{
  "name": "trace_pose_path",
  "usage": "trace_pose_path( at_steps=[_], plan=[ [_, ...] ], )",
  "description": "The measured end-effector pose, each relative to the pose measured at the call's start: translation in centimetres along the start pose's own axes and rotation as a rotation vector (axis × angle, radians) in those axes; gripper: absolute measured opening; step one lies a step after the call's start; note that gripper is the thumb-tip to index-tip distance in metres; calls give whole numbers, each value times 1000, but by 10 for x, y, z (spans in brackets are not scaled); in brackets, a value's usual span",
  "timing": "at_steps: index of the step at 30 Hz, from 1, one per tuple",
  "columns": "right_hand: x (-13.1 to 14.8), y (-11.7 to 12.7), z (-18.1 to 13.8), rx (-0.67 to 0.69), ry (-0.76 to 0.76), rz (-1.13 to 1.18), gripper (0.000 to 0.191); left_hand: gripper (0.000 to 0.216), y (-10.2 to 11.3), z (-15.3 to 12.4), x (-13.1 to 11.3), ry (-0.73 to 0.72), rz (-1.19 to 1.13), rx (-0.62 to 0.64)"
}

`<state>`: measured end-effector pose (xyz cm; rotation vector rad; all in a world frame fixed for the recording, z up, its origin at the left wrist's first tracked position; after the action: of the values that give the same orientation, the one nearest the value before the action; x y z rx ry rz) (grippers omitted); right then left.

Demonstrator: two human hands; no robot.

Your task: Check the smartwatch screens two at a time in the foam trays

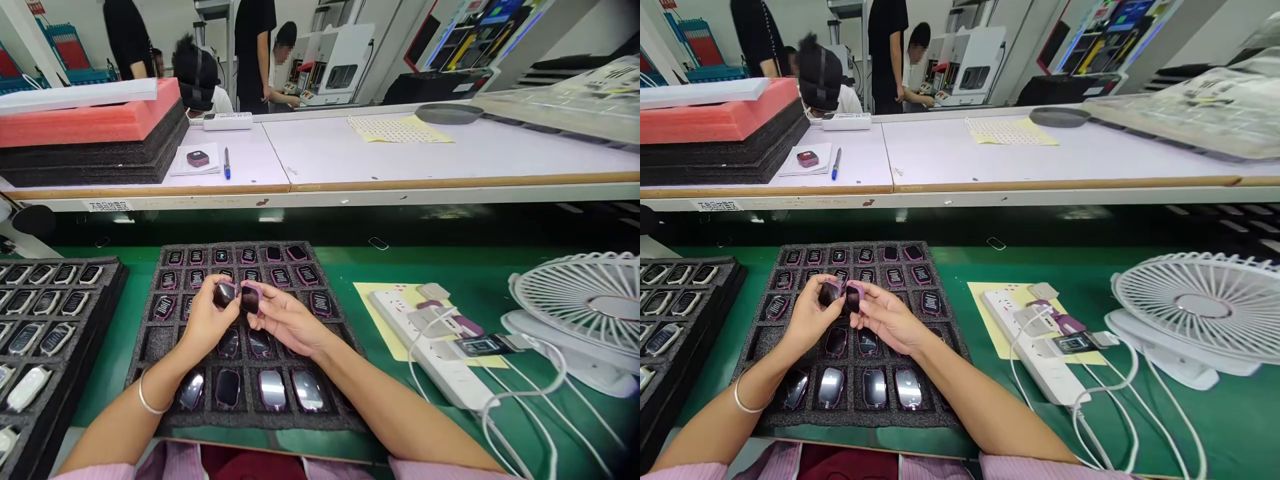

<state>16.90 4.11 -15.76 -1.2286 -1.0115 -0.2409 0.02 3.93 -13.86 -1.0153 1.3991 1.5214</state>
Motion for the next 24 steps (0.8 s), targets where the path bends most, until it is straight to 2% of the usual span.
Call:
trace_pose_path(
  at_steps=[9,24],
  plan=[
    [-2,4,4,-8,-46,36,47,35,-2,-3,2,28,11,33],
    [0,0,-1,21,-35,18,49,32,-3,-6,0,2,31,76]
  ],
)
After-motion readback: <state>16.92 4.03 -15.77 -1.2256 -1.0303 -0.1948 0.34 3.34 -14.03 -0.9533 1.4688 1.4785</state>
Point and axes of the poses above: each hand's wrist, its own z-axis towards the middle knuckle, its own y-axis out of the back of the hand, x = y × z, the point moved 2 cm from there along z, towards the middle knuckle, and after that the axes turned 5 degrees about y, right-handed, at the moved point
